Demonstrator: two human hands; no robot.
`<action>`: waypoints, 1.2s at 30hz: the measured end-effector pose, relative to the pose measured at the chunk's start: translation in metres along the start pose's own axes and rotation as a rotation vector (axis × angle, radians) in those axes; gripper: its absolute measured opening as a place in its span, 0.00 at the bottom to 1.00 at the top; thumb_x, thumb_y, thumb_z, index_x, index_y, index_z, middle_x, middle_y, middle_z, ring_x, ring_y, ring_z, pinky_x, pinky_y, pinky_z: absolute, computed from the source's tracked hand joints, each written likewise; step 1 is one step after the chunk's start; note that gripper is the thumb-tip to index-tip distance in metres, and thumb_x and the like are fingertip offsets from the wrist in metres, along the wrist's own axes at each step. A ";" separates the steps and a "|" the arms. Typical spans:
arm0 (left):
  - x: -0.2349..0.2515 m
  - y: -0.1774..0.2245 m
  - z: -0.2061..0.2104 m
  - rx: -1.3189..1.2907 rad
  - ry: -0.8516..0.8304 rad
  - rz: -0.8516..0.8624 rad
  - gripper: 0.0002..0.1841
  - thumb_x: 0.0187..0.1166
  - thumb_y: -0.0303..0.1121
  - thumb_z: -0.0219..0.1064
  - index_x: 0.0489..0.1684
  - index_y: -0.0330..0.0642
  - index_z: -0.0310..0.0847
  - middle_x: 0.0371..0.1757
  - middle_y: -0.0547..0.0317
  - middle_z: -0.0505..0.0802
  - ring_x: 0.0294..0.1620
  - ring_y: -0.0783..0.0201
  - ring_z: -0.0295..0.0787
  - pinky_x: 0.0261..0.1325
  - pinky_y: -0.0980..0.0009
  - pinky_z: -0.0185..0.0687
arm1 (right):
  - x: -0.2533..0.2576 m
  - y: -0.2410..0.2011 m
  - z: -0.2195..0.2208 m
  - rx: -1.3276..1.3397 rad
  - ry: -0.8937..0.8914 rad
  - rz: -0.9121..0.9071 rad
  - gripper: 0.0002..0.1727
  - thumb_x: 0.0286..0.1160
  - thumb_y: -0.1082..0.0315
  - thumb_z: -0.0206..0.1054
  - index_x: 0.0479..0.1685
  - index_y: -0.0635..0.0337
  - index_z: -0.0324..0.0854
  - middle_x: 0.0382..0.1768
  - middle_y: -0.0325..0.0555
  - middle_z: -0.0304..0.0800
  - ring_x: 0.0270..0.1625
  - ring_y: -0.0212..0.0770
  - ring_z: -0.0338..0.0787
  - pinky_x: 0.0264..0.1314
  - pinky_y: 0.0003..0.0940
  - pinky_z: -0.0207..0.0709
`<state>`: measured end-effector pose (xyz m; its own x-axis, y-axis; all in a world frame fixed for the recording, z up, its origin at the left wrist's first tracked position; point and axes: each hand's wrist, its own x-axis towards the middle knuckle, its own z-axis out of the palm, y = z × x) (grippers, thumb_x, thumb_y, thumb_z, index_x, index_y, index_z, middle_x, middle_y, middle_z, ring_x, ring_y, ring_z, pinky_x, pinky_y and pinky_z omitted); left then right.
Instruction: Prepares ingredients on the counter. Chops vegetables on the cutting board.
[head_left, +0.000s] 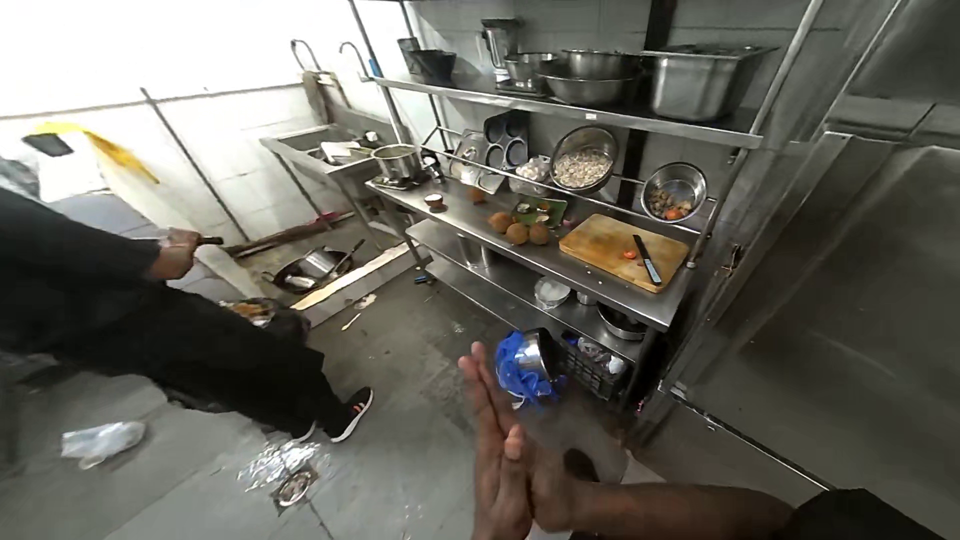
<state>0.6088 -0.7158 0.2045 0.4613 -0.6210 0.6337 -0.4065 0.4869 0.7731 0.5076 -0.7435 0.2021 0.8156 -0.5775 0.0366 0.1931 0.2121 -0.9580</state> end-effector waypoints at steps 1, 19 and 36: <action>0.008 -0.002 -0.008 -0.012 0.024 0.001 0.48 0.85 0.70 0.41 0.98 0.48 0.34 0.99 0.58 0.43 0.99 0.52 0.33 0.98 0.49 0.31 | 0.002 0.004 0.004 -0.001 -0.091 -0.101 0.28 0.95 0.56 0.44 0.74 0.74 0.70 0.59 0.39 0.88 0.63 0.19 0.83 0.74 0.21 0.74; 0.149 -0.109 0.006 -0.089 0.143 -0.130 0.43 0.86 0.65 0.49 0.95 0.47 0.50 0.96 0.59 0.58 0.96 0.58 0.49 0.94 0.56 0.51 | 0.175 -0.041 -0.043 -0.156 -0.199 -0.529 0.61 0.82 0.24 0.27 0.92 0.77 0.46 0.95 0.64 0.42 0.99 0.45 0.39 1.00 0.49 0.25; 0.159 -0.253 0.137 -0.379 -1.094 -0.682 0.22 0.95 0.36 0.49 0.82 0.38 0.74 0.75 0.53 0.88 0.77 0.55 0.84 0.82 0.53 0.79 | 0.333 0.029 -0.469 -1.030 1.273 -0.025 0.33 0.75 0.51 0.72 0.80 0.52 0.75 0.78 0.56 0.78 0.80 0.59 0.77 0.79 0.63 0.73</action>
<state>0.6771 -1.0214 0.1059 -0.4524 -0.8874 -0.0883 -0.0260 -0.0859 0.9960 0.5287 -1.2990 0.0526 -0.2317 -0.9221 0.3099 -0.6509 -0.0898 -0.7539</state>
